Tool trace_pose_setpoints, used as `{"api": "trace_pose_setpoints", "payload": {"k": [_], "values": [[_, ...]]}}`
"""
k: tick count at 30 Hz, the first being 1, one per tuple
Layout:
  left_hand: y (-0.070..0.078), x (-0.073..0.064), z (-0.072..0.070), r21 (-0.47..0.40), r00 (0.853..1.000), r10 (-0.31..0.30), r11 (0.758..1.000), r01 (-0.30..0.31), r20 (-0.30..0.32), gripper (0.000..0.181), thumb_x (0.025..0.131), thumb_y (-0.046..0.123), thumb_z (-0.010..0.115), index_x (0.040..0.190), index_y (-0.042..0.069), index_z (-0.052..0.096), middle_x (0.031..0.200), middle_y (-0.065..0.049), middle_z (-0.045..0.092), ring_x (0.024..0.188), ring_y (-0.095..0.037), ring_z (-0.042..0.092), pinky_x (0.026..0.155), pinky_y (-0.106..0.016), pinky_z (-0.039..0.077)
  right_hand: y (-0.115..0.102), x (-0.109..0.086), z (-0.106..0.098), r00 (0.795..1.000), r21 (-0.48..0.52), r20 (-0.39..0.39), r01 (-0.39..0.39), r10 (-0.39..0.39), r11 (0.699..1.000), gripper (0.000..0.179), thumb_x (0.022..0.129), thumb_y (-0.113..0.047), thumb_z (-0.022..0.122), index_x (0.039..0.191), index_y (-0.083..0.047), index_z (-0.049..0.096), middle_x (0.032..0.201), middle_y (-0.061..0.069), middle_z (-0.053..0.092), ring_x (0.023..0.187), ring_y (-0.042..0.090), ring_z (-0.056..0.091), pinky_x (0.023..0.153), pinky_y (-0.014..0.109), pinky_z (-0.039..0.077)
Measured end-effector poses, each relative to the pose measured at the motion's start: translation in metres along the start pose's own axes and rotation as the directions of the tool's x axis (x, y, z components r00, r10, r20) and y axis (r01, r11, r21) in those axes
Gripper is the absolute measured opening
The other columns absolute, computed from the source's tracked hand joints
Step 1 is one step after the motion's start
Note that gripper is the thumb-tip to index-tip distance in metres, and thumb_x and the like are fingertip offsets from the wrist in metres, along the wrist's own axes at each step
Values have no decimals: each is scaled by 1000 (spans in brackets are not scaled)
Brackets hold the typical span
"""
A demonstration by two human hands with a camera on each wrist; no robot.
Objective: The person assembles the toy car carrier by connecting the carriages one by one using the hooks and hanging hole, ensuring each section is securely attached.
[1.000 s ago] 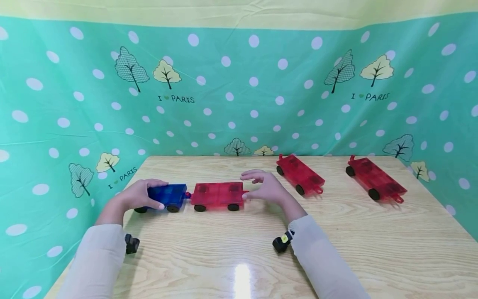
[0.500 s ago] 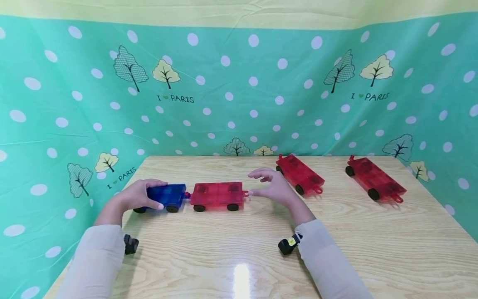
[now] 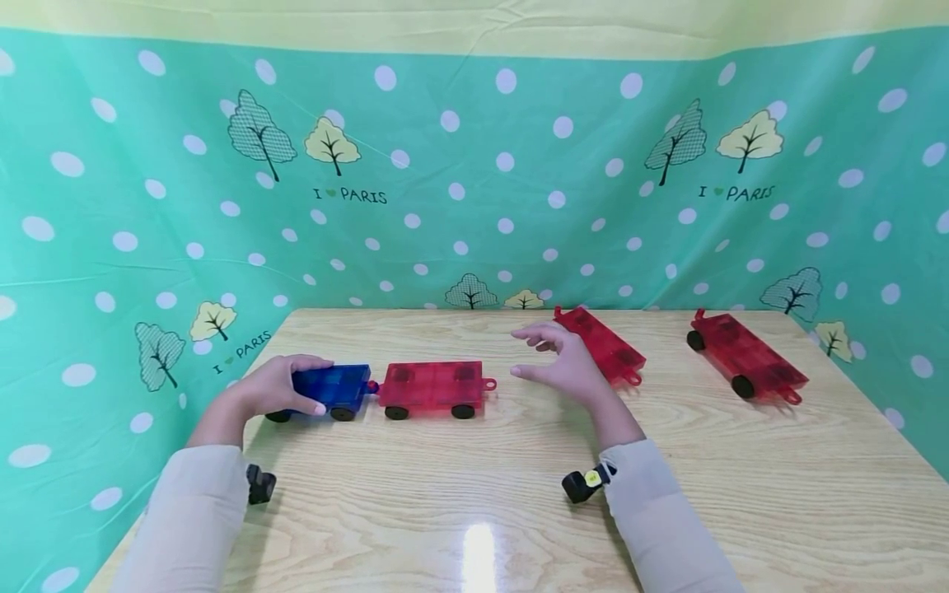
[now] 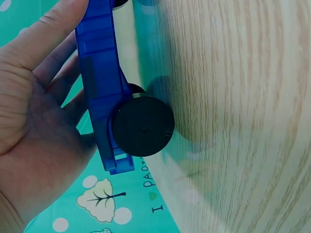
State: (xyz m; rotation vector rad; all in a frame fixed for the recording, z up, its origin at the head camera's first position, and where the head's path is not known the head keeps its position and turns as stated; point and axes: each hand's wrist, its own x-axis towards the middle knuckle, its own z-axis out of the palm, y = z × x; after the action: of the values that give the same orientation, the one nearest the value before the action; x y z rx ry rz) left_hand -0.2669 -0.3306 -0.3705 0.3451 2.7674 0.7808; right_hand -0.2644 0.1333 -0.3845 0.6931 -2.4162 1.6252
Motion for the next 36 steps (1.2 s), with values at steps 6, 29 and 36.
{"api": "trace_pose_setpoints", "payload": {"k": [6,29,36], "values": [[2,-2,-1,10,1000,-5,1000,5,0,89,71,36,87,144,5,47,145,-31,39,124,-51,41,98,-64,38,0,-1,-9,999,11,-31,-15,16,1000,48,78,-19,84,122,-12,67,120,2,59,109,26,52,99,51,42],[4,-1,0,7,1000,-13,1000,13,6,89,71,36,88,144,5,47,145,-30,39,124,-50,41,98,-63,39,6,-9,-52,972,5,-144,-189,188,982,62,81,-26,82,132,-6,54,130,19,49,119,37,46,86,40,50],[5,-1,-1,-3,1000,-3,1000,3,6,89,71,34,88,144,4,47,145,-30,40,123,-50,42,97,-62,41,14,-5,-59,962,-14,-143,-238,233,971,75,79,-28,83,137,-5,41,137,19,44,128,35,39,97,52,44]]}}
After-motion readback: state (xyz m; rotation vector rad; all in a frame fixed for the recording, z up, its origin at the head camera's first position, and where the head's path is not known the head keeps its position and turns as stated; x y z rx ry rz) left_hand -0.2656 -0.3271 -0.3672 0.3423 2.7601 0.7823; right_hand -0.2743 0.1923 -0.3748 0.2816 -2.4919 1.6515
